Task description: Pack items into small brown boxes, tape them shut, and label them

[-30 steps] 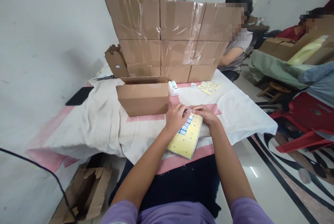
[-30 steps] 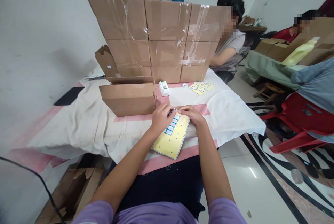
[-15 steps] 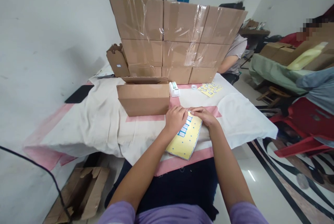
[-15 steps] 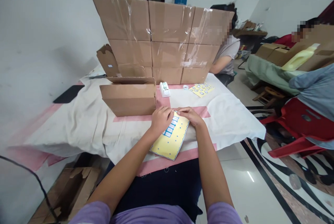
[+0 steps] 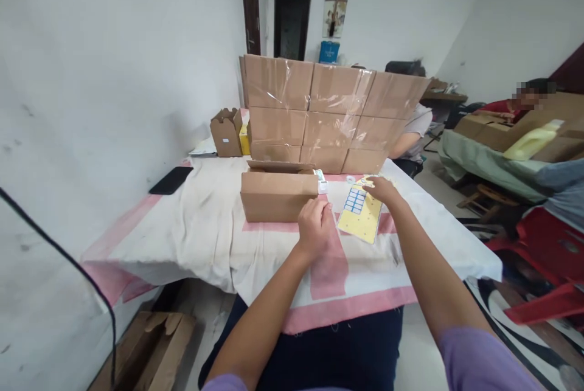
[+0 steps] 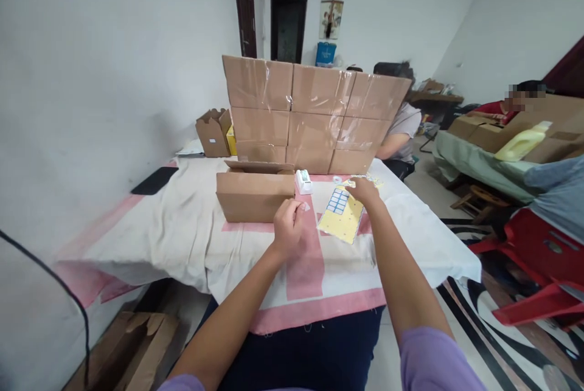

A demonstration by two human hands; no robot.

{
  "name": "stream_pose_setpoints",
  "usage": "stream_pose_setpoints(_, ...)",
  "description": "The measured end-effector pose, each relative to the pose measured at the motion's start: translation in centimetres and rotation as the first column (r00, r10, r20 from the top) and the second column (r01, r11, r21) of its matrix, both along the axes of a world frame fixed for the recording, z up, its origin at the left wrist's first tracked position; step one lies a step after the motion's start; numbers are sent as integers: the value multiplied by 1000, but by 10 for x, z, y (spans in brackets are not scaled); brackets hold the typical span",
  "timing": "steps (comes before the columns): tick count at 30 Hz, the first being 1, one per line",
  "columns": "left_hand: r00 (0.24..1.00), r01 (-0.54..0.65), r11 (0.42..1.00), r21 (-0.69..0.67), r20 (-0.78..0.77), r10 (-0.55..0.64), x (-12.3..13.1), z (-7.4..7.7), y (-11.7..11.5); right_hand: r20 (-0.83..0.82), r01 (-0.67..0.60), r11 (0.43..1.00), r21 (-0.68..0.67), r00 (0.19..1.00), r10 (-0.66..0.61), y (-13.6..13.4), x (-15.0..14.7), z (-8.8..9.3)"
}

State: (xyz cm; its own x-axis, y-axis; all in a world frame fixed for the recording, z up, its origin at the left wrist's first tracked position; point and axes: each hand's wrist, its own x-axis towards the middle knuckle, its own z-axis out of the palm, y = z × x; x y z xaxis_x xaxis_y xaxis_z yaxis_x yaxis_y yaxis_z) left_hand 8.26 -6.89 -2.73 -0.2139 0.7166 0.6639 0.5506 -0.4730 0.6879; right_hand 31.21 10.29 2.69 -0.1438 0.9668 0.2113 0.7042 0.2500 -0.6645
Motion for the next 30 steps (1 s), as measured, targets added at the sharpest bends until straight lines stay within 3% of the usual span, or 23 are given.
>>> stream_pose_setpoints(3, 999, -21, 1000, 22, 42, 20, -15, 5, 1, -48, -35, 986, 166, 998, 44, -2, -38, 22)
stream_pose_setpoints(7, 993, -90, 993, 76, 77, 84, -49, 14, -4, -93, -354, 876, 328, 911, 403, -40, -116, 38)
stream_pose_setpoints(9, 987, -148, 984, 100, 73, 141, -73, 19, -10, 0, -456, 810, 368, 872, 490, -62, -151, 43)
stream_pose_setpoints(12, 973, -230, 965, 128, 38, 227, -110, 22, -20, 212, -500, 772, 392, 866, 453, -86, -184, 45)
stream_pose_setpoints(16, 946, -282, 958, 49, -154, 287, -149, 17, -24, 377, -425, 789, 444, 887, 266, -100, -195, 35)
stream_pose_setpoints(19, 926, -303, 953, -19, -240, 290, -159, 12, -20, 438, -432, 792, 432, 868, 234, -100, -192, 24)
stream_pose_setpoints(24, 914, -330, 944, -7, -251, 318, -153, 11, -17, 532, -477, 785, 394, 815, 229, -101, -188, 16)
stream_pose_setpoints(30, 947, -296, 955, -17, -131, 292, -151, 10, -18, 632, -506, 795, 335, 746, 209, -109, -198, 25)
